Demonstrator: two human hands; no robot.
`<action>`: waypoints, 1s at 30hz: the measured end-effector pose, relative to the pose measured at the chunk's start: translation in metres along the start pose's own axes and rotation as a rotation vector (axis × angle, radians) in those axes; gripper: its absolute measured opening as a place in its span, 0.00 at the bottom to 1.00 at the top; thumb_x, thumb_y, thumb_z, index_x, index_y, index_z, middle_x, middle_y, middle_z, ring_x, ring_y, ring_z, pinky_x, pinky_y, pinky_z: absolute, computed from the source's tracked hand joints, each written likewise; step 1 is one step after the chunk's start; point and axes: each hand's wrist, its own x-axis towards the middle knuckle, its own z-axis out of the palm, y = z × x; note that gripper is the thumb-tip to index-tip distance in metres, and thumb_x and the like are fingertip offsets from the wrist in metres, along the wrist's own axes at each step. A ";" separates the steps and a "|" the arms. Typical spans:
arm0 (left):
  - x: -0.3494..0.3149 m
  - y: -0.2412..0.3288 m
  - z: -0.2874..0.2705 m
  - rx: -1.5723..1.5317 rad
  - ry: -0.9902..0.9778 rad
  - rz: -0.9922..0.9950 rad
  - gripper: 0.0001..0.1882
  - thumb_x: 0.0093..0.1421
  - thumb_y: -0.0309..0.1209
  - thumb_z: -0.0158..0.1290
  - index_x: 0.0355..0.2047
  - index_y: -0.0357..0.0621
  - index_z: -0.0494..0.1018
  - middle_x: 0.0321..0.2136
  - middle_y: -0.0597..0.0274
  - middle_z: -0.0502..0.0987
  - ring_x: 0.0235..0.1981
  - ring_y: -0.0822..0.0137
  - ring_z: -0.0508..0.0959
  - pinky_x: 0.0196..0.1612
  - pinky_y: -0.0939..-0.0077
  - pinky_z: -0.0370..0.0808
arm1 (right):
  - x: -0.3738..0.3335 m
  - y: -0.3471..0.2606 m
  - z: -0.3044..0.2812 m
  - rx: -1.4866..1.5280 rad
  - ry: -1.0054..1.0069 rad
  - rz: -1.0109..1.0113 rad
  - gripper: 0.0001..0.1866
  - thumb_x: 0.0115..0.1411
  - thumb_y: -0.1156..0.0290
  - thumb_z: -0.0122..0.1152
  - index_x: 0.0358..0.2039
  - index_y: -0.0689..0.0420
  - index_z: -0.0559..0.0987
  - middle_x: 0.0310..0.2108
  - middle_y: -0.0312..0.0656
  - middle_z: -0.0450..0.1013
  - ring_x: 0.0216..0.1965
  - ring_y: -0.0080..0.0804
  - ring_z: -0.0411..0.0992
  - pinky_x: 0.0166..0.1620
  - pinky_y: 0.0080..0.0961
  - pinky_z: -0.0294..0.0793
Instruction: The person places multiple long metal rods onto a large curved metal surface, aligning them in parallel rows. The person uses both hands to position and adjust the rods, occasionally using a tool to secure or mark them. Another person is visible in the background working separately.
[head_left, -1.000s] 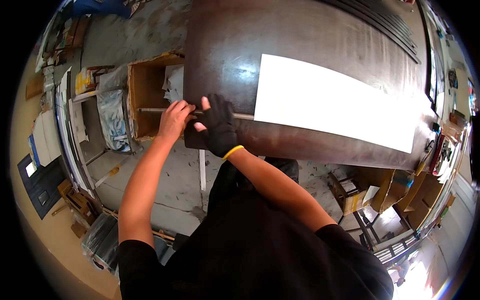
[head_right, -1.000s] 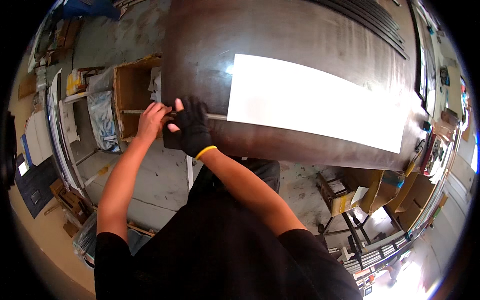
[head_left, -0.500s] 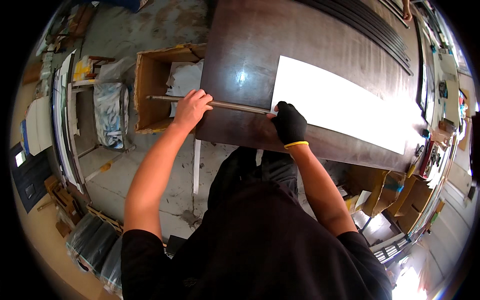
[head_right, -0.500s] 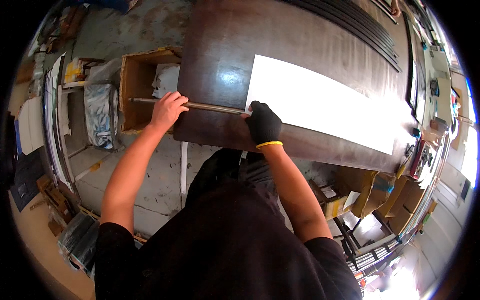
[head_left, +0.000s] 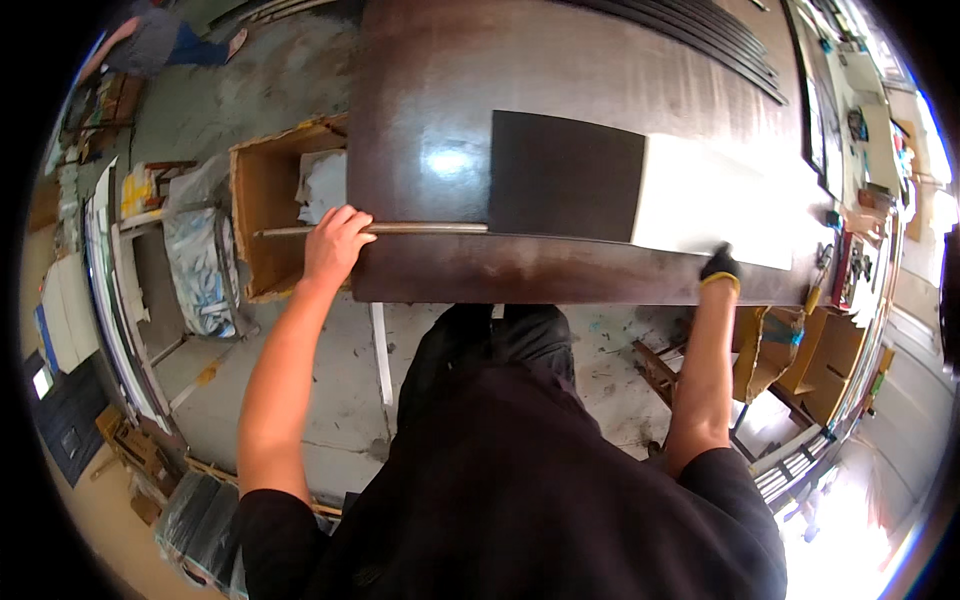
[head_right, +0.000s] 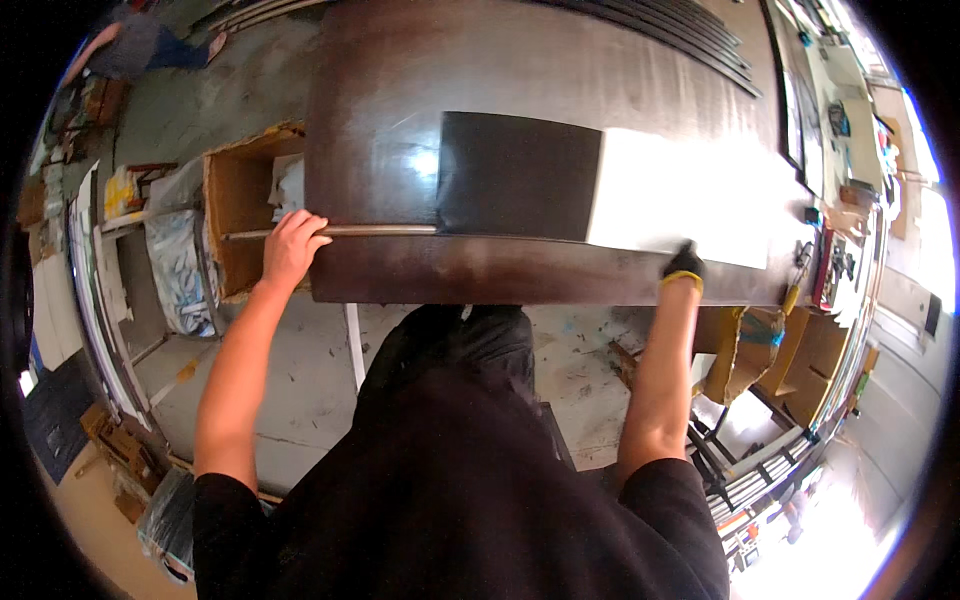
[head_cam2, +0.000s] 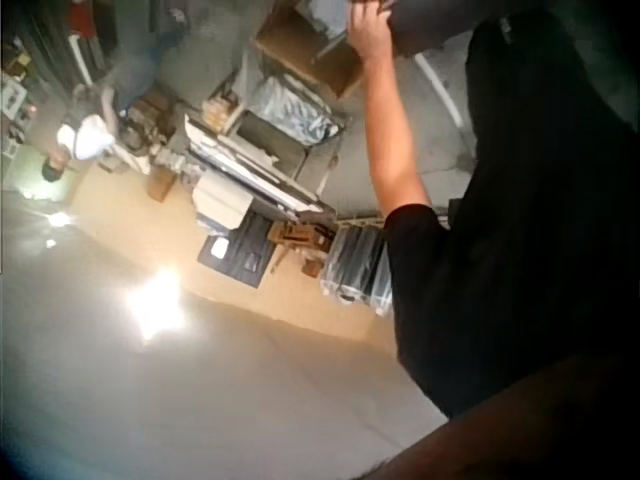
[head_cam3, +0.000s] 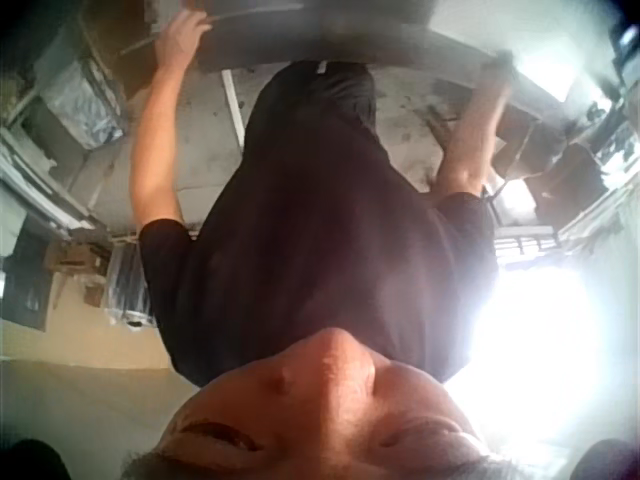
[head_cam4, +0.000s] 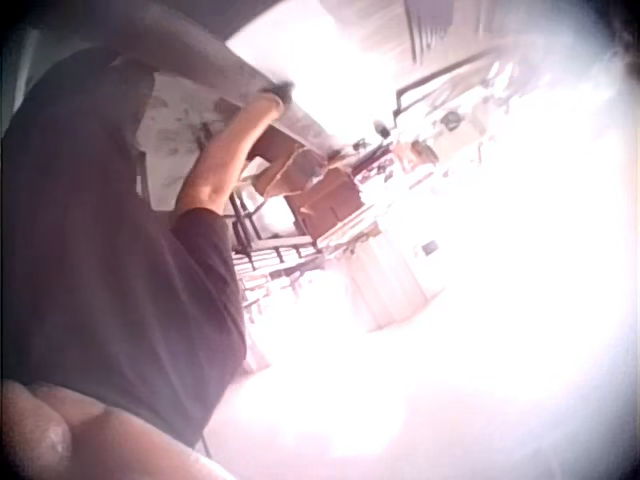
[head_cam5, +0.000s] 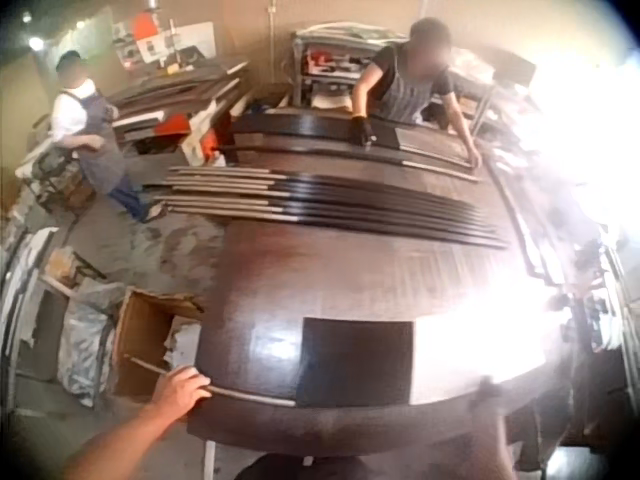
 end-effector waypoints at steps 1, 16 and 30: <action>-0.010 -0.003 0.001 -0.008 -0.004 -0.028 0.12 0.52 0.33 0.62 0.36 0.46 0.77 0.32 0.63 0.75 0.38 0.56 0.75 0.40 0.61 0.76 | -0.006 0.027 -0.001 -0.127 0.083 -0.050 0.17 0.62 0.67 0.51 0.49 0.57 0.79 0.45 0.43 0.78 0.40 0.42 0.78 0.42 0.40 0.78; 0.000 0.118 0.020 0.032 -0.044 -0.026 0.37 0.55 0.31 0.61 0.66 0.49 0.62 0.62 0.47 0.65 0.62 0.46 0.65 0.65 0.55 0.63 | -0.017 -0.184 -0.240 1.010 0.329 0.177 0.17 0.56 0.62 0.67 0.44 0.55 0.81 0.37 0.48 0.78 0.41 0.50 0.76 0.44 0.44 0.73; 0.025 0.255 0.119 0.337 -0.152 0.020 0.47 0.61 0.46 0.56 0.69 0.31 0.47 0.70 0.38 0.46 0.72 0.40 0.45 0.71 0.44 0.45 | -0.014 0.022 -0.132 1.313 0.267 0.193 0.12 0.63 0.66 0.54 0.37 0.64 0.77 0.35 0.59 0.77 0.33 0.52 0.76 0.39 0.41 0.75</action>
